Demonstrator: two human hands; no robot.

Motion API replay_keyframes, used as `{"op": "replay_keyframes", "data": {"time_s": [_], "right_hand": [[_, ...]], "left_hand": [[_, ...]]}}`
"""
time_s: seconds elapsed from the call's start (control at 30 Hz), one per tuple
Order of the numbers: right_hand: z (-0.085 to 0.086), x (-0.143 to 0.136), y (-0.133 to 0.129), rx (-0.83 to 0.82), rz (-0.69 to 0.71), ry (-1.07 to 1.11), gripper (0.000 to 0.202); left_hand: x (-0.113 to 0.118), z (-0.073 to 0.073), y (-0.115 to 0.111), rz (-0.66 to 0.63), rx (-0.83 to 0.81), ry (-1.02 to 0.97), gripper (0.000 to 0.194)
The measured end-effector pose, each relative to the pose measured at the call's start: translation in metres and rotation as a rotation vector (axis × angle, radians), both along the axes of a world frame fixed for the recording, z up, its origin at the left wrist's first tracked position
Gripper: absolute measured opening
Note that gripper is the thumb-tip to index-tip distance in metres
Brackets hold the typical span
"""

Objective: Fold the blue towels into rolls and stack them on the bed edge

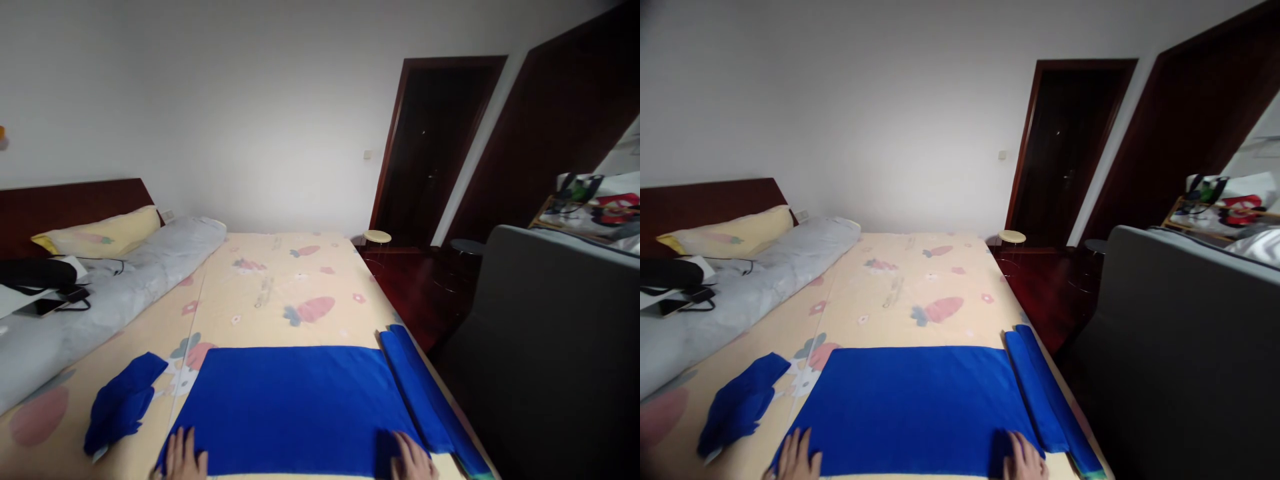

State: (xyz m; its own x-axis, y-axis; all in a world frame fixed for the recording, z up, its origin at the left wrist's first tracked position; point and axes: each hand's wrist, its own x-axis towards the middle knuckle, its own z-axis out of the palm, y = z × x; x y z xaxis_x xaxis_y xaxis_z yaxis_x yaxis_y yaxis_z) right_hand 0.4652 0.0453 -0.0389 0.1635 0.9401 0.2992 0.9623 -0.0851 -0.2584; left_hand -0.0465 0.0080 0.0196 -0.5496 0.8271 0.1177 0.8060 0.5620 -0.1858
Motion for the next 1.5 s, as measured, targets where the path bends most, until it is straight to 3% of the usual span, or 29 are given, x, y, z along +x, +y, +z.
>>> {"op": "replay_keyframes", "data": {"time_s": [0.23, 0.33, 0.37, 0.43, 0.57, 0.67, 0.73, 0.77, 0.87, 1.03, 1.13, 1.17, 1.23, 1.4, 1.5], "right_hand": [[0.065, -0.161, 0.039, -0.202, 0.410, 0.190, 0.059], [0.075, -0.179, 0.051, -0.341, 0.533, 0.222, 0.061], [0.073, -0.172, 0.053, -0.363, 0.522, 0.214, 0.059], [0.064, -0.139, 0.053, -0.344, 0.436, 0.180, 0.056], [0.033, -0.042, 0.043, -0.199, 0.179, 0.088, 0.056], [0.010, 0.010, 0.035, -0.100, 0.057, 0.044, 0.056], [0.003, 0.018, 0.036, -0.052, -0.006, 0.025, 0.056], [0.003, 0.012, 0.038, -0.031, -0.026, 0.019, 0.056], [0.016, -0.039, 0.049, -0.016, 0.040, 0.049, 0.053], [0.053, -0.166, 0.074, -0.240, 0.572, 0.260, 0.063], [0.061, -0.194, 0.088, -0.332, 0.743, 0.300, 0.062], [0.059, -0.188, 0.093, -0.335, 0.739, 0.283, 0.062], [0.053, -0.158, 0.102, -0.298, 0.652, 0.218, 0.061], [0.024, -0.034, 0.117, -0.176, 0.218, 0.035, 0.058], [0.010, 0.012, 0.123, -0.151, 0.103, -0.003, 0.061]], "left_hand": [[0.161, 0.023, 0.061, -0.642, 0.068, -0.372, 0.071], [0.190, 0.020, 0.076, -0.687, -0.021, -0.474, 0.074], [0.185, 0.017, 0.077, -0.651, -0.036, -0.477, 0.071], [0.154, 0.009, 0.074, -0.546, -0.034, -0.440, 0.063], [0.040, -0.008, 0.048, -0.276, -0.008, -0.295, 0.059], [-0.029, -0.014, 0.028, -0.184, -0.022, -0.243, 0.062], [-0.043, -0.012, 0.024, -0.155, -0.040, -0.218, 0.062], [-0.039, -0.009, 0.026, -0.139, -0.035, -0.203, 0.062], [0.011, 0.002, 0.045, -0.170, 0.029, -0.189, 0.060], [0.145, 0.006, 0.093, -0.524, 0.017, -0.403, 0.068], [0.185, 0.001, 0.112, -0.639, -0.037, -0.488, 0.072], [0.184, -0.001, 0.115, -0.651, -0.044, -0.493, 0.072], [0.161, -0.002, 0.117, -0.620, -0.038, -0.463, 0.068], [0.031, 0.001, 0.104, -0.310, -0.035, -0.264, 0.057], [-0.028, 0.004, 0.097, -0.180, -0.058, -0.184, 0.059]]}}
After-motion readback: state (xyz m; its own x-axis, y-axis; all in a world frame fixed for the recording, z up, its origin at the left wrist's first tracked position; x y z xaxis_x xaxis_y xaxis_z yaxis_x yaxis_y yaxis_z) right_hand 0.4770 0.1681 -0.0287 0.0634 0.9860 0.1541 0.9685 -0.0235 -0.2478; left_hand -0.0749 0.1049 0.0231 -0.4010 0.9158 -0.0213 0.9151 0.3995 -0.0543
